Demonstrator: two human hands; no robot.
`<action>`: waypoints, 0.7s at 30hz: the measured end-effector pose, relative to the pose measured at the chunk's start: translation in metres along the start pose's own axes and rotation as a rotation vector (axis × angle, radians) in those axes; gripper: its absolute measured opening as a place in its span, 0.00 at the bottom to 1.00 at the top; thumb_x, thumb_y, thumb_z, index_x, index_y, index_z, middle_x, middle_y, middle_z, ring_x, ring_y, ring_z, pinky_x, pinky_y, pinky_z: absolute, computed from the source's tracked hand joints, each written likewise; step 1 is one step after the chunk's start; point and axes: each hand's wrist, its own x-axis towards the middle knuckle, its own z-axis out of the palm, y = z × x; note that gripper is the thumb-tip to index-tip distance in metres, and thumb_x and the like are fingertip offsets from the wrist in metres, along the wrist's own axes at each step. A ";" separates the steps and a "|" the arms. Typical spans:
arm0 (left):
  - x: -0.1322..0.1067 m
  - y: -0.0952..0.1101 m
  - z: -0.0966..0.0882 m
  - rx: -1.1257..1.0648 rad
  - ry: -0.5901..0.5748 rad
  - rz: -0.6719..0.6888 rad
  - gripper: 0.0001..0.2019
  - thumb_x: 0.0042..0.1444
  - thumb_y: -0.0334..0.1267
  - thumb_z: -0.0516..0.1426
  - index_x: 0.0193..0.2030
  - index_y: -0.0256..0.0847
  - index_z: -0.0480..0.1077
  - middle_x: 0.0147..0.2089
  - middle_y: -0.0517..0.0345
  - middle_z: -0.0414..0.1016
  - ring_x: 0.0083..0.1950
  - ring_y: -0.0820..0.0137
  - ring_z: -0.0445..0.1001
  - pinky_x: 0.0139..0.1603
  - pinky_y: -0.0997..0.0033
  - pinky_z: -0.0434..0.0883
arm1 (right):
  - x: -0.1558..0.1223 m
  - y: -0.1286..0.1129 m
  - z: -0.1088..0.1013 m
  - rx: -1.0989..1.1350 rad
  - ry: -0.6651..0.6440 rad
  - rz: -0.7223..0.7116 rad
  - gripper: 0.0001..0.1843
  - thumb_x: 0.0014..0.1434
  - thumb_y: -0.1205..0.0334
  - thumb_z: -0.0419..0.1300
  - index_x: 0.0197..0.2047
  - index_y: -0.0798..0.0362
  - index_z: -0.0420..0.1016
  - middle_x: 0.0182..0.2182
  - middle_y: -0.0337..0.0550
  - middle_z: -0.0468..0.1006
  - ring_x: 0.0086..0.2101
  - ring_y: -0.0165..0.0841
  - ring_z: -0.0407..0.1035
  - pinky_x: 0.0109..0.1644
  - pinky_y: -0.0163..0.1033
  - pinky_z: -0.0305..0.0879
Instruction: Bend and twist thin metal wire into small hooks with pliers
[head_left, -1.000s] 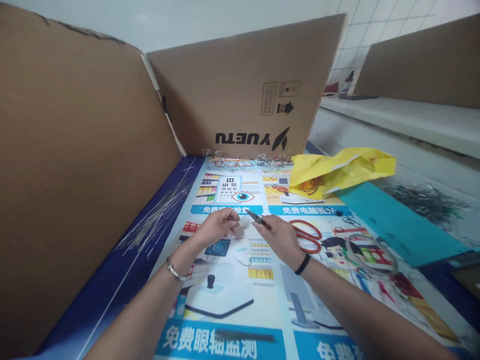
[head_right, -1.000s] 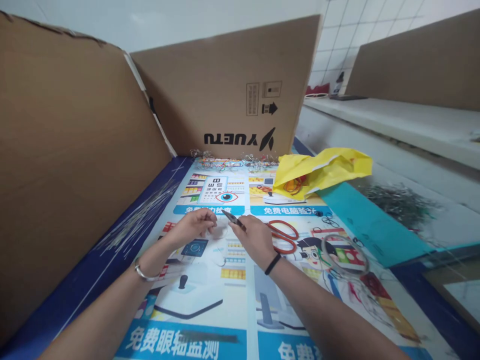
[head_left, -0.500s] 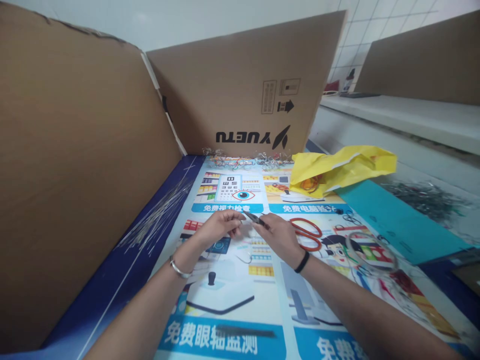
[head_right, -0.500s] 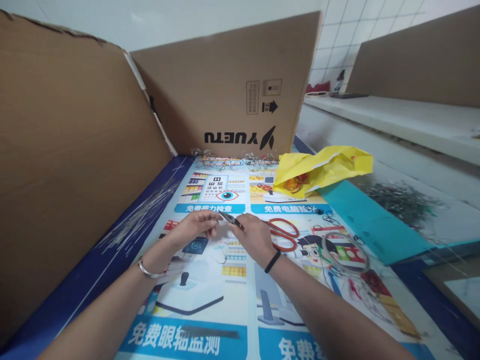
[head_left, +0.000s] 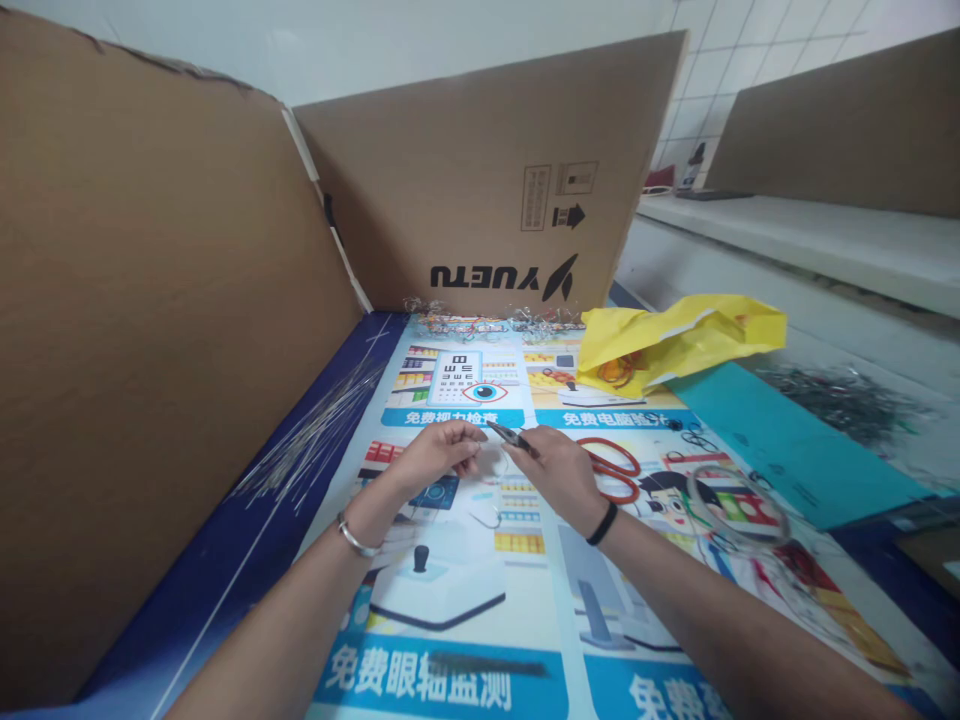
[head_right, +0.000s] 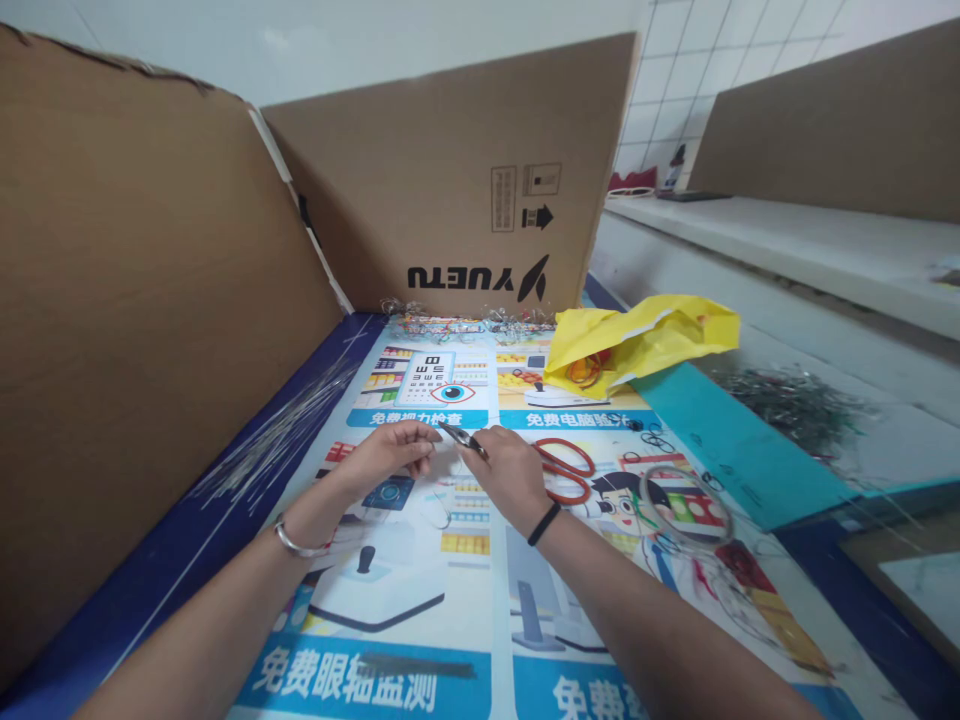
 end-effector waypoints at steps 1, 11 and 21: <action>0.000 0.000 0.000 -0.005 0.004 0.000 0.12 0.47 0.41 0.58 0.36 0.36 0.68 0.23 0.61 0.70 0.23 0.75 0.69 0.27 0.75 0.64 | 0.000 0.000 0.000 -0.018 0.005 -0.014 0.17 0.59 0.50 0.52 0.27 0.52 0.69 0.26 0.40 0.71 0.30 0.31 0.64 0.33 0.34 0.54; 0.001 -0.001 -0.002 -0.012 0.000 -0.010 0.12 0.46 0.42 0.59 0.34 0.35 0.69 0.23 0.61 0.71 0.23 0.77 0.68 0.27 0.75 0.64 | -0.002 0.001 -0.001 -0.078 0.039 -0.086 0.15 0.58 0.51 0.53 0.30 0.52 0.72 0.28 0.42 0.73 0.33 0.33 0.65 0.36 0.34 0.56; 0.003 -0.003 -0.002 0.042 -0.015 -0.030 0.10 0.46 0.41 0.58 0.30 0.36 0.69 0.20 0.62 0.68 0.22 0.77 0.66 0.26 0.76 0.62 | -0.002 0.001 -0.001 -0.042 0.037 -0.076 0.15 0.59 0.51 0.52 0.30 0.52 0.72 0.28 0.43 0.73 0.33 0.32 0.65 0.37 0.34 0.56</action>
